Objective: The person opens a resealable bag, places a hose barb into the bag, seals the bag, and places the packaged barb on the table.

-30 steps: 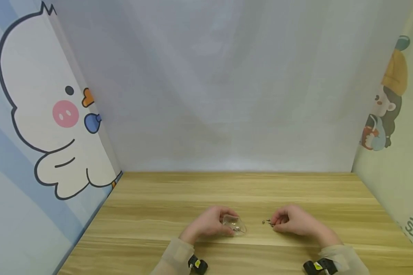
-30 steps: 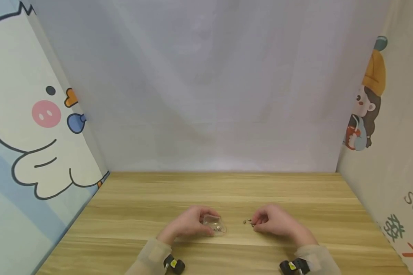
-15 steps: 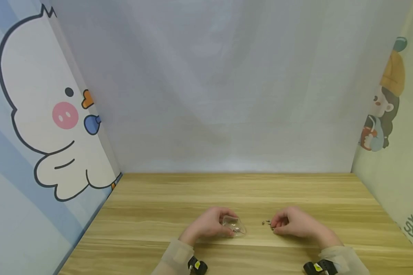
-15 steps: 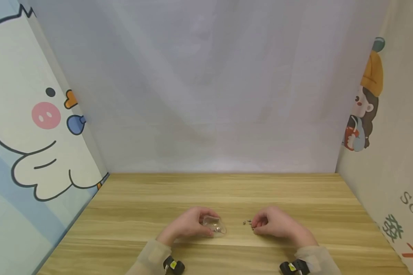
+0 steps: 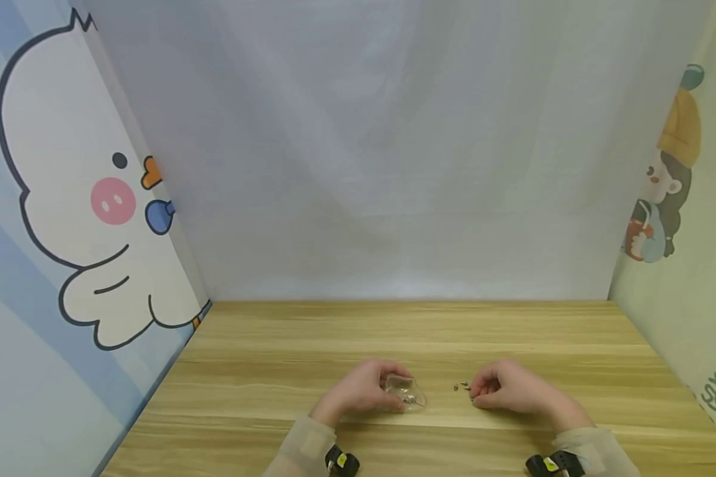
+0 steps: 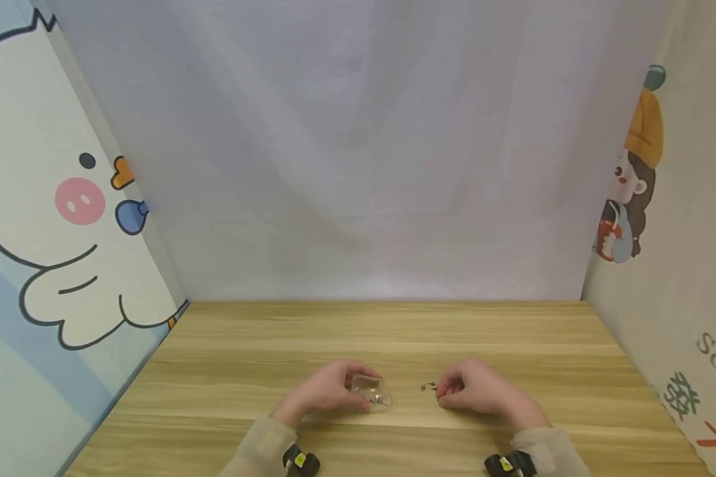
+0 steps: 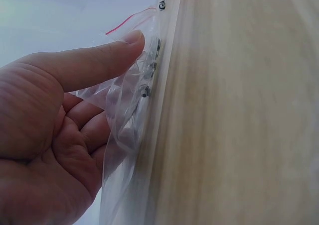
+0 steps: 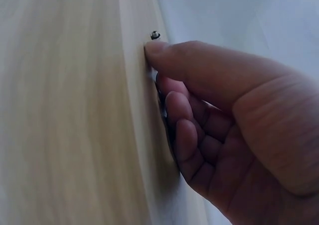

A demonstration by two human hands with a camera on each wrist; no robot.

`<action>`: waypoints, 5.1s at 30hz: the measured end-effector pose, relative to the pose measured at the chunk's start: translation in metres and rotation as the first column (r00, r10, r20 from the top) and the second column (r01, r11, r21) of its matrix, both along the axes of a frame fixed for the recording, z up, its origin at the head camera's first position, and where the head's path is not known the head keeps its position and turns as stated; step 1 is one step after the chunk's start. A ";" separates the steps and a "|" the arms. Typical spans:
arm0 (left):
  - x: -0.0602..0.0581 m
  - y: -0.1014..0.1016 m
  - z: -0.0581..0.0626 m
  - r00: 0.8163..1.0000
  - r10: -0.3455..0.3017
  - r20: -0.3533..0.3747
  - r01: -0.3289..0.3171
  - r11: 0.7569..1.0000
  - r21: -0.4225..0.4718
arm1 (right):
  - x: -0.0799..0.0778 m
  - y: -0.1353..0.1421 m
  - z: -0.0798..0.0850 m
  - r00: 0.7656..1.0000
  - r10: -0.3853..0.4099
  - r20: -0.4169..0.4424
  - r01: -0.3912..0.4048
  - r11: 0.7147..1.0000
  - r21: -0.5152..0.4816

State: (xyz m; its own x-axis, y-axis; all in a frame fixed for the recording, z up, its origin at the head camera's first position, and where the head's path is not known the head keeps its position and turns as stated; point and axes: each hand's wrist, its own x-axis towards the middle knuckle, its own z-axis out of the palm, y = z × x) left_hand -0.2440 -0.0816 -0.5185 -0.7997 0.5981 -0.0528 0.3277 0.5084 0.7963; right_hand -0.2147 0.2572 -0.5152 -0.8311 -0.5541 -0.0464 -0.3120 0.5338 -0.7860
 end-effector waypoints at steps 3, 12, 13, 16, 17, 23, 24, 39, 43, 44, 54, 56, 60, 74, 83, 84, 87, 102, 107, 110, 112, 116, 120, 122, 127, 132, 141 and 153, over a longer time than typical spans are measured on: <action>0.000 0.000 0.000 1.000 0.000 -0.001 0.000 1.000 -0.002 | 0.000 0.000 0.001 1.000 0.011 -0.005 -0.011 1.000 0.004; 0.001 0.000 0.001 1.000 -0.001 -0.003 0.001 1.000 0.004 | -0.002 0.002 -0.002 0.999 0.025 -0.039 -0.023 0.999 0.035; 0.001 0.000 0.001 1.000 -0.002 0.000 0.002 1.000 0.005 | -0.002 0.002 -0.001 0.999 0.024 -0.042 -0.022 0.999 0.036; 0.001 0.000 0.001 1.000 -0.006 0.006 0.006 1.000 0.011 | -0.001 0.001 0.000 0.999 0.022 -0.048 -0.020 0.999 0.036; 0.001 0.000 0.001 1.000 -0.006 0.008 0.006 1.000 0.010 | -0.001 0.001 0.000 0.999 0.020 -0.049 -0.019 0.999 0.037; -0.001 -0.001 -0.002 1.000 0.004 0.010 -0.004 1.000 -0.008 | 0.000 0.000 0.000 0.998 0.013 -0.054 -0.011 0.999 0.044; -0.001 -0.001 -0.002 1.000 0.006 0.011 -0.006 1.000 -0.010 | 0.000 0.001 0.000 0.998 0.012 -0.055 -0.010 0.999 0.044; -0.002 0.000 -0.002 1.000 0.010 0.012 -0.010 1.000 -0.021 | -0.002 0.003 0.001 0.998 0.000 -0.056 0.002 0.999 0.047; -0.002 0.000 -0.002 1.000 0.011 0.013 -0.011 1.000 -0.021 | -0.003 0.004 -0.001 0.998 -0.003 -0.057 0.006 0.999 0.048; -0.002 0.000 -0.001 1.000 0.011 0.016 -0.011 1.000 -0.018 | -0.003 0.004 -0.002 0.999 -0.005 -0.054 0.008 0.999 0.047; -0.002 -0.001 -0.001 1.000 0.011 0.019 -0.010 1.000 -0.010 | -0.003 0.004 -0.003 0.999 -0.014 -0.046 0.015 1.000 0.025; -0.002 0.000 0.000 1.000 0.012 0.017 -0.012 1.000 -0.013 | -0.003 0.005 -0.003 0.999 -0.014 -0.051 0.015 1.000 0.023; -0.002 -0.001 0.000 1.000 0.014 0.010 -0.013 1.000 -0.012 | -0.004 0.005 -0.004 0.998 -0.009 -0.063 0.010 1.000 0.016; -0.001 -0.001 0.000 1.000 0.012 0.016 -0.011 1.000 -0.010 | -0.004 0.004 -0.005 0.998 -0.017 -0.065 0.019 0.999 0.027; -0.001 0.000 0.000 1.000 0.015 0.025 -0.015 1.000 -0.008 | -0.004 0.005 -0.006 0.998 -0.020 -0.059 0.022 0.999 0.030; -0.001 0.000 0.000 1.000 0.014 0.026 -0.014 1.000 -0.007 | -0.004 0.005 -0.006 0.998 -0.020 -0.060 0.022 0.999 0.030; -0.001 -0.001 0.000 1.000 0.012 0.028 -0.012 1.000 -0.002 | -0.004 0.005 -0.005 0.998 -0.020 -0.061 0.023 0.999 0.035; 0.000 0.000 0.001 0.999 0.010 0.036 -0.010 1.000 0.003 | -0.003 0.006 -0.006 0.998 -0.022 -0.065 0.024 0.999 0.041; -0.001 0.000 0.001 1.000 0.009 0.030 -0.009 1.000 -0.002 | -0.002 0.005 -0.004 0.998 -0.029 -0.052 0.032 0.999 0.044; -0.001 0.000 0.000 0.999 0.010 0.031 -0.010 1.000 0.000 | -0.002 0.005 -0.004 0.998 -0.031 -0.046 0.033 0.999 0.043; -0.001 0.000 -0.001 0.999 0.009 0.036 -0.009 1.000 0.006 | -0.002 0.005 -0.004 0.998 -0.032 -0.046 0.034 0.999 0.040; -0.001 0.001 0.000 0.999 0.007 0.046 -0.008 1.000 0.012 | -0.002 0.004 -0.003 0.998 -0.032 -0.056 0.034 0.999 0.043; 0.000 0.001 0.001 0.999 0.009 0.053 -0.010 1.000 0.006 | -0.002 0.004 -0.002 0.998 -0.030 -0.057 0.032 0.998 0.048; 0.000 0.000 0.001 0.999 0.010 0.052 -0.010 1.000 0.001 | -0.002 0.004 -0.002 0.998 -0.031 -0.054 0.034 0.998 0.048; -0.002 0.000 0.001 1.000 0.008 0.026 -0.008 1.000 -0.013 | -0.003 0.003 -0.001 0.998 -0.033 -0.056 0.035 0.998 0.046; -0.003 -0.001 -0.001 1.000 0.008 0.028 -0.008 1.000 -0.012 | -0.003 0.003 -0.001 0.998 -0.028 -0.058 0.031 0.998 0.047; -0.004 0.000 0.000 1.000 0.007 0.021 -0.006 1.000 -0.011 | -0.004 0.003 0.000 0.998 -0.028 -0.054 0.031 0.999 0.042; -0.001 -0.001 0.001 0.999 0.002 0.044 -0.002 1.000 0.007 | -0.003 -0.002 0.000 0.996 -0.033 -0.085 0.038 0.998 0.052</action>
State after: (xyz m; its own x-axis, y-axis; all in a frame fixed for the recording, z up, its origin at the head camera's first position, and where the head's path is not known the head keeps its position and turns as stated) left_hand -0.2446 -0.0828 -0.5175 -0.7979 0.5970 -0.0836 0.2913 0.5033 0.8136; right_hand -0.2180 0.2556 -0.5149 -0.8525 -0.5228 -0.0045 -0.3556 0.5862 -0.7279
